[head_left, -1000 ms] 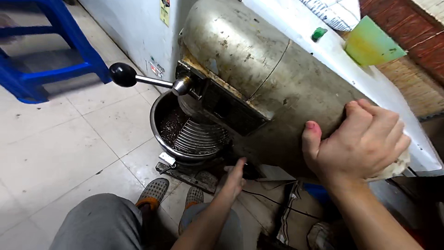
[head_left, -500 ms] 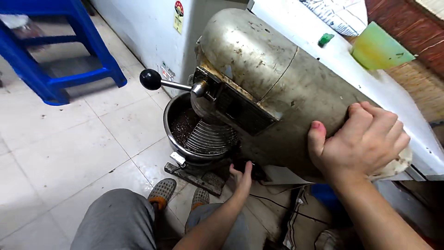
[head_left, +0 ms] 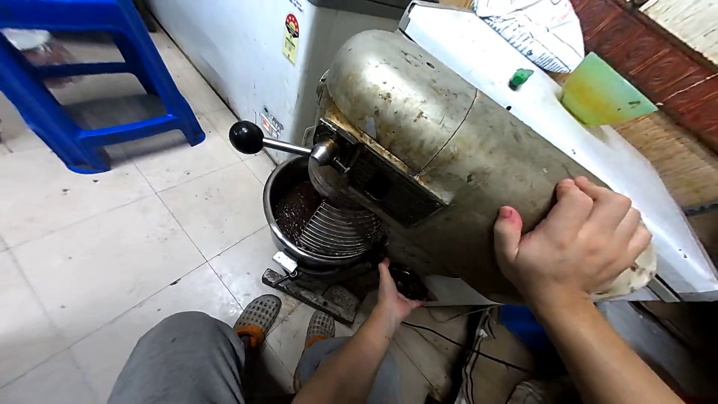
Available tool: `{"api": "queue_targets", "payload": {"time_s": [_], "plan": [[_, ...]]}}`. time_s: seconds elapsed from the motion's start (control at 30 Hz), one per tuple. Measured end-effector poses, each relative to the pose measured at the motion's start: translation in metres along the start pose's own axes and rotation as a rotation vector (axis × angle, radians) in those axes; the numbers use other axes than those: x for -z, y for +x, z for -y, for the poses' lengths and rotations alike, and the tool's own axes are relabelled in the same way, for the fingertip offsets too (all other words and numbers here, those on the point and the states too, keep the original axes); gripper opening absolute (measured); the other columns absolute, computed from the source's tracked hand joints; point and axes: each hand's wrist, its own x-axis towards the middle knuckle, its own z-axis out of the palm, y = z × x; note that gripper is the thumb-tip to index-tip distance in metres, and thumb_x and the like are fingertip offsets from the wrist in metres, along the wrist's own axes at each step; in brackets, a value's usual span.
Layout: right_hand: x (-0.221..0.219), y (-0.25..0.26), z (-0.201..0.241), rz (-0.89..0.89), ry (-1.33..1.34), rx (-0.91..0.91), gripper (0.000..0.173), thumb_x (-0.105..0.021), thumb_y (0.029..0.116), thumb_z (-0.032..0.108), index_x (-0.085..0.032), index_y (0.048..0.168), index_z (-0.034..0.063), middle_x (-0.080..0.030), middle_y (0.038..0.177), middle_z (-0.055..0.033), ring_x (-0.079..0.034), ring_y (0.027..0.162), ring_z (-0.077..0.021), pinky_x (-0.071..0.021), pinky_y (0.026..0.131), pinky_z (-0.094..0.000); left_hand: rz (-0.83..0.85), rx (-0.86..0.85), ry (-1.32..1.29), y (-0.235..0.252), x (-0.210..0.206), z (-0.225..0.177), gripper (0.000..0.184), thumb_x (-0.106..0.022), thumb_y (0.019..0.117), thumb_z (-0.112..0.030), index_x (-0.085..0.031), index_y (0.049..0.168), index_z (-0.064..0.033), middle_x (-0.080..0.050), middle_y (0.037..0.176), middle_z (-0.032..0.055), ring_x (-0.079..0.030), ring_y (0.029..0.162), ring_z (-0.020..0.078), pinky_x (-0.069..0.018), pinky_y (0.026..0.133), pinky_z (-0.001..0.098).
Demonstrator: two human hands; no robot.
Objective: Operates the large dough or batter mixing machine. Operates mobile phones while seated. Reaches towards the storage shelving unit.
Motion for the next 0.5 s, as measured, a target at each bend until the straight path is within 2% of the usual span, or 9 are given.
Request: {"api": "queue_targets", "payload": {"time_s": [0.03,0.07,0.1,0.13,0.17,0.2,0.23,0.4,0.5], "plan": [[0.000,0.000,0.000,0.000,0.000,-0.002,0.073,-0.035,0.0965,0.061,-0.057,0.126,-0.0016,-0.060,0.124,-0.0301,-0.059,0.108,-0.0479,-0.0407,0.081,-0.0600,-0.046,-0.090,0.075,0.001,-0.001,0.004,0.075,-0.049,0.0979,-0.066,-0.036,0.153,-0.0164,-0.050,0.145,0.0216,-0.054,0.128,0.0406,-0.0483,0.096,0.0637],[0.000,0.001,0.000,0.000,0.000,-0.003,0.073,-0.035,0.0965,0.062,-0.057,0.126,-0.0016,-0.060,0.124,-0.0300,-0.059,0.107,-0.0480,-0.0406,0.080,-0.0599,-0.079,-0.219,0.197,0.002,0.000,0.009,0.076,-0.058,0.1011,-0.050,-0.022,0.158,-0.0132,-0.044,0.149,0.0253,-0.051,0.130,0.0412,-0.0494,0.097,0.0615],[0.000,0.000,0.000,0.003,-0.001,-0.004,0.073,-0.035,0.0965,0.062,-0.057,0.126,-0.0017,-0.060,0.123,-0.0303,-0.059,0.107,-0.0482,-0.0405,0.080,-0.0600,-0.106,-0.360,0.369,0.000,0.002,0.012,0.091,-0.070,0.0976,-0.035,-0.008,0.160,-0.0089,-0.037,0.153,0.0302,-0.049,0.133,0.0422,-0.0497,0.101,0.0585],[0.001,0.000,0.001,0.012,0.001,-0.006,0.074,-0.035,0.0964,0.062,-0.057,0.126,-0.0018,-0.060,0.123,-0.0305,-0.059,0.106,-0.0484,-0.0403,0.080,-0.0603,-0.162,-0.503,0.574,-0.003,0.003,0.015,0.108,-0.083,0.0854,-0.027,-0.007,0.158,-0.0051,-0.037,0.151,0.0336,-0.049,0.133,0.0426,-0.0497,0.103,0.0555],[0.002,0.000,0.001,0.020,0.003,-0.008,0.074,-0.035,0.0963,0.062,-0.056,0.126,-0.0020,-0.059,0.124,-0.0306,-0.059,0.106,-0.0486,-0.0402,0.079,-0.0608,-0.238,-0.605,0.779,-0.004,0.003,0.018,0.123,-0.093,0.0703,-0.029,-0.010,0.158,-0.0042,-0.037,0.150,0.0352,-0.050,0.132,0.0447,-0.0501,0.103,0.0552],[0.002,0.000,0.001,0.026,0.005,-0.007,0.073,-0.035,0.0963,0.062,-0.056,0.126,-0.0021,-0.059,0.124,-0.0308,-0.058,0.106,-0.0488,-0.0401,0.079,-0.0613,-0.308,-0.657,0.959,-0.006,0.002,0.018,0.133,-0.097,0.0605,-0.037,-0.012,0.158,-0.0052,-0.033,0.152,0.0354,-0.049,0.133,0.0459,-0.0505,0.104,0.0541],[0.002,0.000,0.001,0.023,0.009,-0.008,0.073,-0.035,0.0963,0.062,-0.056,0.126,-0.0021,-0.059,0.124,-0.0308,-0.058,0.107,-0.0489,-0.0399,0.080,-0.0613,-0.357,-0.685,1.099,-0.008,0.000,0.020,0.139,-0.098,0.0562,-0.044,-0.012,0.159,-0.0052,-0.028,0.156,0.0357,-0.047,0.136,0.0469,-0.0501,0.105,0.0528],[-0.001,0.000,-0.001,-0.006,0.020,-0.007,0.072,-0.035,0.0966,0.061,-0.056,0.124,-0.0019,-0.059,0.123,-0.0310,-0.059,0.107,-0.0492,-0.0400,0.082,-0.0619,-0.425,-0.731,1.402,-0.010,0.004,0.024,0.144,-0.092,0.0555,-0.063,-0.015,0.161,-0.0023,-0.021,0.160,0.0359,-0.038,0.143,0.0472,-0.0464,0.111,0.0485],[-0.001,-0.001,-0.002,0.002,0.020,-0.010,0.073,-0.035,0.0964,0.061,-0.056,0.125,-0.0022,-0.059,0.124,-0.0311,-0.058,0.108,-0.0494,-0.0397,0.082,-0.0623,-0.332,-0.789,1.297,-0.016,0.017,0.021,0.139,-0.089,0.0586,-0.067,-0.019,0.162,-0.0060,-0.021,0.161,0.0338,-0.034,0.145,0.0481,-0.0453,0.112,0.0514]]}}
